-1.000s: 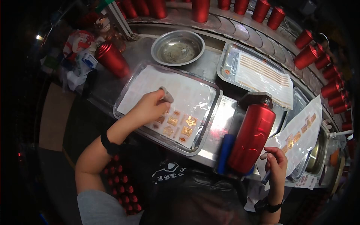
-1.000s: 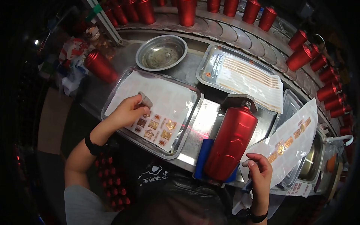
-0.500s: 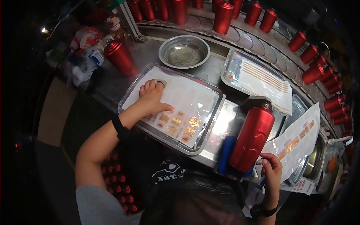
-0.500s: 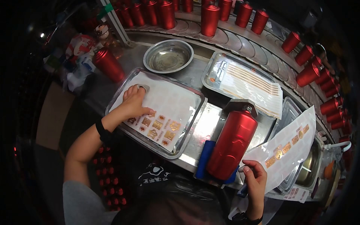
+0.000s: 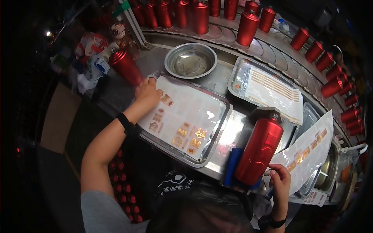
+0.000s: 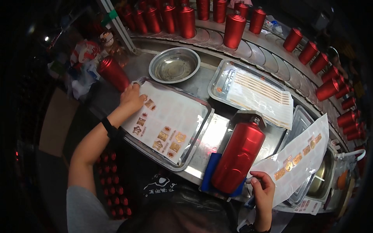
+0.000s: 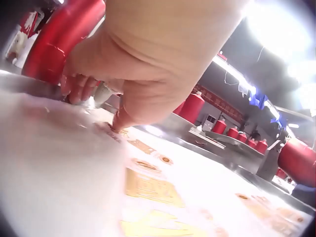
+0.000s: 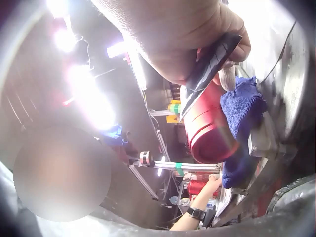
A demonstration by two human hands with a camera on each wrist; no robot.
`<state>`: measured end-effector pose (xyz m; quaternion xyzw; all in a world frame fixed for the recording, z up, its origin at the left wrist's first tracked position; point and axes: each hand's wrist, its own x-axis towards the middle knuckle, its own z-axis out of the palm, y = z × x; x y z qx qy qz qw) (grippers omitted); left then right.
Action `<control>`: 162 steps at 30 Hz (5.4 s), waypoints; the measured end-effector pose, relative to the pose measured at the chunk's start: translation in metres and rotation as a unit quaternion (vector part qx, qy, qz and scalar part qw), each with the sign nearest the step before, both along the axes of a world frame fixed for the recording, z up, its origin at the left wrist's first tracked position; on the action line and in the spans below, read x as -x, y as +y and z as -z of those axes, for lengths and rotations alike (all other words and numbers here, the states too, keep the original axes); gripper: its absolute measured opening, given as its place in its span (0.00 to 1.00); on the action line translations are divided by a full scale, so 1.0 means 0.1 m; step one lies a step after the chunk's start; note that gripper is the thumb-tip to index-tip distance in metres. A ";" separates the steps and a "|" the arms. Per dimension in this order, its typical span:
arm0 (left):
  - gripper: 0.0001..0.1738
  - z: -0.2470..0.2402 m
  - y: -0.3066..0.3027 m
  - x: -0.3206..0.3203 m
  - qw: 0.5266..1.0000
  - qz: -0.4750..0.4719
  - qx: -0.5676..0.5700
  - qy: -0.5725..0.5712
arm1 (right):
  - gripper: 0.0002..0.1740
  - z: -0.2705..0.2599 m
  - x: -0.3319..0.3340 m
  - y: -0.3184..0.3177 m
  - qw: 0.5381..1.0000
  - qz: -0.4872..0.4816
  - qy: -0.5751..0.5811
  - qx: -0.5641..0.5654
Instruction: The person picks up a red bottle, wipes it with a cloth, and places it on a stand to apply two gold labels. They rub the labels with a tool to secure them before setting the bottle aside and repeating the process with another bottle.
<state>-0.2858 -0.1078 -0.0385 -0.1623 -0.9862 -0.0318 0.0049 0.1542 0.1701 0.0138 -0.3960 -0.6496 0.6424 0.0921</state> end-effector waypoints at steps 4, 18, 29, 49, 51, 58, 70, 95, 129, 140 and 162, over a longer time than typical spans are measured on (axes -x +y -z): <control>0.26 -0.14 -0.10 0.06 0.997 0.079 0.018 -0.005 | 0.12 0.08 -0.04 0.06 1.000 0.005 -0.001 -0.003; 0.34 0.08 0.04 0.49 0.997 0.072 -0.031 -0.016 | 0.13 0.10 -0.03 0.06 1.000 0.007 0.004 -0.022; 0.18 0.20 -0.03 0.82 0.992 0.094 -0.085 0.020 | 0.13 0.10 -0.02 0.04 0.999 0.011 0.018 -0.029; 0.22 -0.94 0.69 -1.73 0.790 0.260 -0.496 -0.251 | 0.52 -0.07 -0.07 -0.35 0.894 -0.168 0.054 -0.412; 0.23 -1.07 0.84 -1.97 0.756 0.286 -0.510 -0.296 | 0.51 0.00 -0.09 -0.34 0.886 -0.160 0.050 -0.433; 0.23 -1.22 1.42 -2.46 0.629 0.278 -0.588 -0.426 | 0.50 0.03 -0.08 -0.27 0.878 -0.158 0.089 -0.444; 0.19 -0.66 1.87 -2.46 0.703 0.279 -0.595 -0.272 | 0.36 -0.18 0.30 0.01 0.993 0.004 0.095 -0.069; 0.19 -0.63 1.91 -2.45 0.710 0.271 -0.595 -0.259 | 0.27 0.09 0.52 0.13 0.984 0.020 0.175 0.033; 0.49 -0.45 1.54 -2.65 0.597 0.201 -0.589 -0.507 | 0.40 0.04 0.51 0.00 0.991 0.020 0.121 -0.052; 0.46 -0.47 1.52 -2.63 0.562 0.170 -0.601 -0.543 | 0.43 0.02 0.52 -0.03 0.991 0.014 0.108 -0.074; 0.42 -0.42 1.54 -2.65 0.581 0.180 -0.606 -0.512 | 0.27 -0.15 0.98 0.52 0.990 -0.035 0.046 -0.127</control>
